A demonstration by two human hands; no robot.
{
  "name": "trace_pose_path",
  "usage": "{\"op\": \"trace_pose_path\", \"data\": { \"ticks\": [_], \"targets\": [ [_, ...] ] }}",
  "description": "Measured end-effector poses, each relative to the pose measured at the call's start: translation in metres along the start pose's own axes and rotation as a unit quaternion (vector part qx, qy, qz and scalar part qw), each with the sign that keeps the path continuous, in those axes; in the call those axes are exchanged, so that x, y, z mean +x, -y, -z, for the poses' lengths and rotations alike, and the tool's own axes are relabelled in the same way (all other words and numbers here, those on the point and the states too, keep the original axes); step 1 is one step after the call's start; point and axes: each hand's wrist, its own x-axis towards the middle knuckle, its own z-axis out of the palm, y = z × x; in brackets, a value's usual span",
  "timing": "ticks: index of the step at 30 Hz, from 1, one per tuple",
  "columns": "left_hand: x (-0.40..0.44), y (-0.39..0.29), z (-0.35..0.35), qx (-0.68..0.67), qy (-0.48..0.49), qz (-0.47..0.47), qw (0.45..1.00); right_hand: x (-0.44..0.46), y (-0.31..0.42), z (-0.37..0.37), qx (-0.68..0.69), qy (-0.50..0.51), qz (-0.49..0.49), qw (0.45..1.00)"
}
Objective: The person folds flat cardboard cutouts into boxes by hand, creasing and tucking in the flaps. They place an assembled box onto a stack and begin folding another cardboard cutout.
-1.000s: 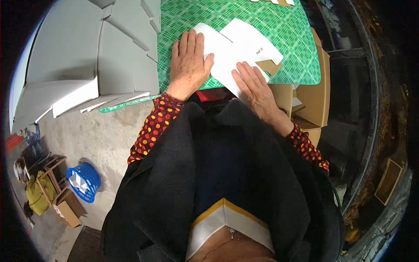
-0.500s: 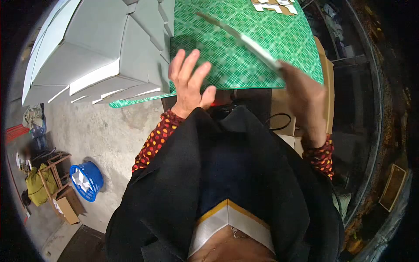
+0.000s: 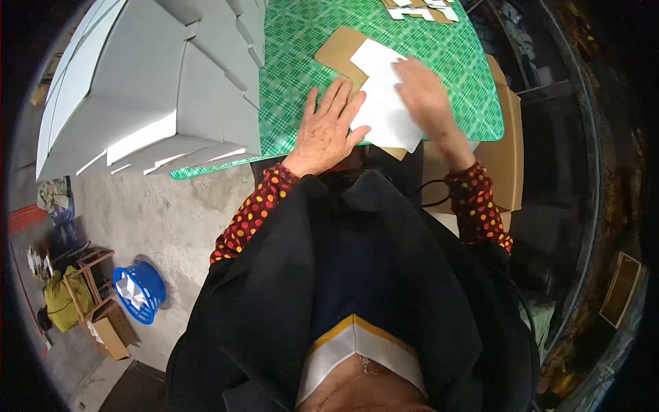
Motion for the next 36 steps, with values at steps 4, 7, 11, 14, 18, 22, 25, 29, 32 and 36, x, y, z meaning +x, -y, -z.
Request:
{"op": "trace_pose_path", "data": {
  "ticks": [4, 7, 11, 14, 18, 22, 25, 29, 32, 36],
  "targets": [
    [-0.001, -0.004, -0.001, 0.006, 0.006, 0.01, 1.0, 0.007, 0.042, -0.008, -0.096, 0.088, 0.057, 0.99],
    [-0.002, -0.005, 0.002, 0.004, 0.031, 0.025, 0.999, 0.006, 0.036, -0.019, -0.115, 0.11, 0.069, 0.985],
    [-0.003, -0.005, 0.003, 0.007, 0.08, 0.032, 0.996, 0.02, 0.001, -0.023, -0.161, 0.128, 0.059, 0.977],
    [0.0, -0.003, 0.003, 0.009, 0.091, 0.035, 0.995, 0.042, -0.022, -0.029, -0.185, 0.126, 0.067, 0.972],
    [0.0, -0.005, 0.006, -0.004, 0.087, 0.033, 0.996, 0.058, -0.024, -0.037, -0.208, 0.136, 0.096, 0.964],
    [0.006, -0.007, 0.017, 0.023, 0.19, 0.057, 0.98, 0.069, 0.018, -0.061, -0.123, 0.186, 0.158, 0.962],
    [0.005, -0.005, 0.012, 0.004, 0.148, 0.05, 0.988, 0.084, 0.008, -0.07, -0.127, 0.168, 0.184, 0.96],
    [0.002, -0.006, 0.008, -0.022, 0.104, 0.042, 0.993, 0.108, -0.018, -0.081, -0.14, 0.142, 0.194, 0.96],
    [0.001, -0.004, 0.009, -0.027, 0.097, 0.037, 0.994, 0.123, -0.037, -0.087, -0.17, 0.104, 0.155, 0.968],
    [0.0, -0.004, 0.008, -0.023, 0.09, 0.033, 0.995, 0.122, -0.035, -0.086, -0.089, 0.024, 0.182, 0.979]
  ]
}}
